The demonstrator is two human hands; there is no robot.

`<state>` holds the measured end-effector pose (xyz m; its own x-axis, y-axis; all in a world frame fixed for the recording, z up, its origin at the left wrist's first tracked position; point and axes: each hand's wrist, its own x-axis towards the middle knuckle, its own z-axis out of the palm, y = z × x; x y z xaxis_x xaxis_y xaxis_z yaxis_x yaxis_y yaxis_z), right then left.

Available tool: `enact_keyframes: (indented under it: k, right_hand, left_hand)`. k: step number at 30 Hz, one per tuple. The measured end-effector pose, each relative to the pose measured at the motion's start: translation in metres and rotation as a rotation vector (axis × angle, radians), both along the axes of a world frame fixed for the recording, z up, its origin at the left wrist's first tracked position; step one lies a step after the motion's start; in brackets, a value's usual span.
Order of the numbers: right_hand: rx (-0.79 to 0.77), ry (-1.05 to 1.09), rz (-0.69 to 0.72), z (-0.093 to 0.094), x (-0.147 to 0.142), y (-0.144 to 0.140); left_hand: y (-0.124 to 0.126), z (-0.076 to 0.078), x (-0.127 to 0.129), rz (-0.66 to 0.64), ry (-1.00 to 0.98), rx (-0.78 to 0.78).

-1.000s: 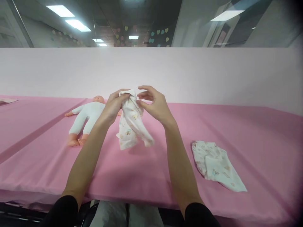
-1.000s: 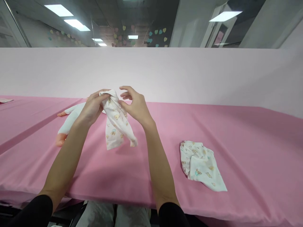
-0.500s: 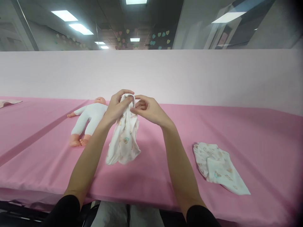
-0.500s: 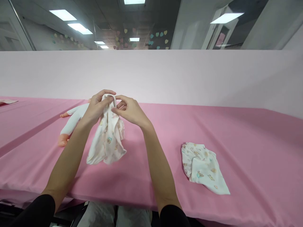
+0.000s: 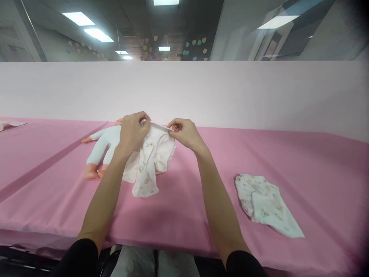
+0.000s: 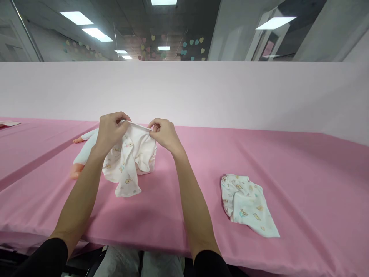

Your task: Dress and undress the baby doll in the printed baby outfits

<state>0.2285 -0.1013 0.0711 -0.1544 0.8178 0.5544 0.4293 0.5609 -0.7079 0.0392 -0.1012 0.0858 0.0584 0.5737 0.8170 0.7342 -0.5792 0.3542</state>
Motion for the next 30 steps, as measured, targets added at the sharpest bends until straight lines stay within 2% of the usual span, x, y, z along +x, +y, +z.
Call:
enact_keyframes:
  k: [4,7,9,12,15,20,26,30]
  right_hand:
    - [0.087,-0.151,-0.155,-0.006,0.002,0.007]
    - [0.099,-0.243,-0.271,-0.013,0.01,0.017]
    - [0.088,-0.232,-0.32,-0.014,0.016,0.021]
    - [0.098,-0.115,-0.344,-0.009,0.026,0.021]
    - [0.127,0.096,-0.31,-0.001,0.037,0.013]
    - [0.191,0.387,-0.3,0.006,0.054,0.004]
    - [0.188,0.576,-0.395,-0.001,0.07,0.017]
    - [0.264,0.659,-0.458,-0.001,0.08,0.018]
  left_hand:
    - [0.007,-0.003,-0.001,0.088,0.014,0.043]
    - [0.013,-0.002,-0.013,0.171,-0.037,0.089]
    - [0.018,-0.002,-0.024,0.211,-0.072,0.11]
    - [0.024,-0.001,-0.038,0.253,-0.102,0.13]
    - [0.025,0.0,-0.047,0.283,-0.136,0.133]
    - [0.023,0.002,-0.054,0.29,-0.164,0.067]
    - [0.047,-0.017,-0.061,0.266,-0.039,-0.147]
    - [0.054,-0.022,-0.063,0.139,-0.152,-0.307]
